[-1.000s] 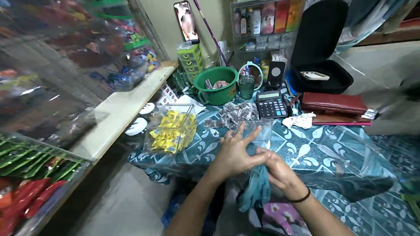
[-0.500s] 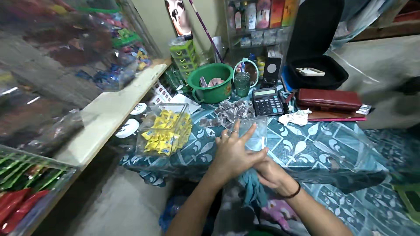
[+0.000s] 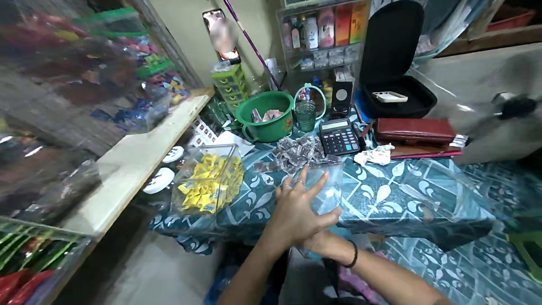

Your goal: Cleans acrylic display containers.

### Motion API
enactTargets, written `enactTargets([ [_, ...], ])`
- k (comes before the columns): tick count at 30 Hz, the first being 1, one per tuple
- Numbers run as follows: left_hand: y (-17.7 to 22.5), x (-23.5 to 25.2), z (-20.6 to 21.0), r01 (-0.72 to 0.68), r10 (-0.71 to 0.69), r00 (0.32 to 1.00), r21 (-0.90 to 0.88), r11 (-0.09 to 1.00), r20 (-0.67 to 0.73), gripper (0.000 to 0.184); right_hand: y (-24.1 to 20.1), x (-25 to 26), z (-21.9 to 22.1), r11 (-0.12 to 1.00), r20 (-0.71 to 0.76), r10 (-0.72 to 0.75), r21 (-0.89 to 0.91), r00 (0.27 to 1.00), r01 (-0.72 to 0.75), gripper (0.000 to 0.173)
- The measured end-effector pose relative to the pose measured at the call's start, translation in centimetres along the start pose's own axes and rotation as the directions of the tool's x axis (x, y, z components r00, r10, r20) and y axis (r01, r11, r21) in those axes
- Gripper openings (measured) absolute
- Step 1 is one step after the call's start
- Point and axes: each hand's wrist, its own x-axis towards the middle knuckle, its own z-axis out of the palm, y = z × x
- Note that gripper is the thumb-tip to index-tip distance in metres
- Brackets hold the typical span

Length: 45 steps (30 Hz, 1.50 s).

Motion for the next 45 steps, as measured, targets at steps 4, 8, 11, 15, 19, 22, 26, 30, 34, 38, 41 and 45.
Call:
enactTargets([
  [4,-0.6,0.2,0.5,0.009,-0.009,0.999,0.024,1.000,-0.032,0.078,2.0,-0.5,-1.8,0.771,0.059,-0.427,-0.497,0.902,0.397,0.010],
  [8,-0.6,0.0,0.4,-0.003,0.003,1.000,0.018,1.000,-0.020,0.076,3.1,0.8,-5.0,0.781,-0.051,-0.236,-0.605,0.971,0.158,0.023],
  [11,-0.5,0.0,0.3,0.019,-0.019,1.000,-0.001,1.000,0.001,0.075,4.6,1.4,-7.3,0.742,-0.267,-0.448,-0.644,0.854,0.188,0.024],
  [15,-0.5,-0.1,0.7,-0.049,0.049,0.997,-0.002,0.999,-0.061,0.074,5.8,1.7,-7.9,0.698,-0.410,-0.669,-0.634,0.620,0.334,0.018],
  [19,-0.8,-0.2,1.3,-0.070,0.073,0.988,0.022,0.997,-0.139,0.074,5.8,3.3,-7.0,0.731,-0.484,-0.604,-0.653,0.633,0.199,0.024],
  [22,-0.5,-0.1,0.8,0.008,-0.007,0.997,0.021,1.000,-0.081,0.075,5.4,3.0,-6.7,0.799,-0.435,-0.383,-0.598,0.815,0.056,0.029],
  [26,-0.3,0.1,1.1,0.027,-0.024,0.995,0.029,0.999,-0.098,0.075,3.5,2.8,-7.0,0.817,-0.277,0.052,-0.541,0.959,-0.201,0.030],
  [30,-0.1,0.4,0.7,0.088,-0.086,0.994,0.026,0.996,-0.065,0.076,2.7,1.7,-5.1,0.745,-0.064,0.036,-0.664,0.997,-0.070,0.038],
  [34,0.0,0.5,0.3,0.136,-0.136,0.990,0.000,0.991,-0.040,0.076,2.3,-0.4,-1.8,0.746,0.062,-0.368,-0.576,0.928,0.335,0.017],
  [38,0.1,0.2,0.1,0.116,-0.116,0.993,0.012,0.993,-0.013,0.076,2.7,1.2,-3.4,0.795,-0.043,-0.247,-0.580,0.968,0.177,0.021],
  [41,-0.1,-0.2,0.5,0.085,-0.084,0.996,0.008,0.996,-0.029,0.074,2.7,3.7,-4.2,0.796,-0.173,-0.043,-0.602,0.984,-0.071,0.028],
  [45,0.1,0.0,0.0,0.084,-0.084,0.996,0.000,0.996,0.005,0.076,1.4,2.4,-1.8,0.784,-0.019,0.012,-0.620,1.000,-0.022,0.030],
])
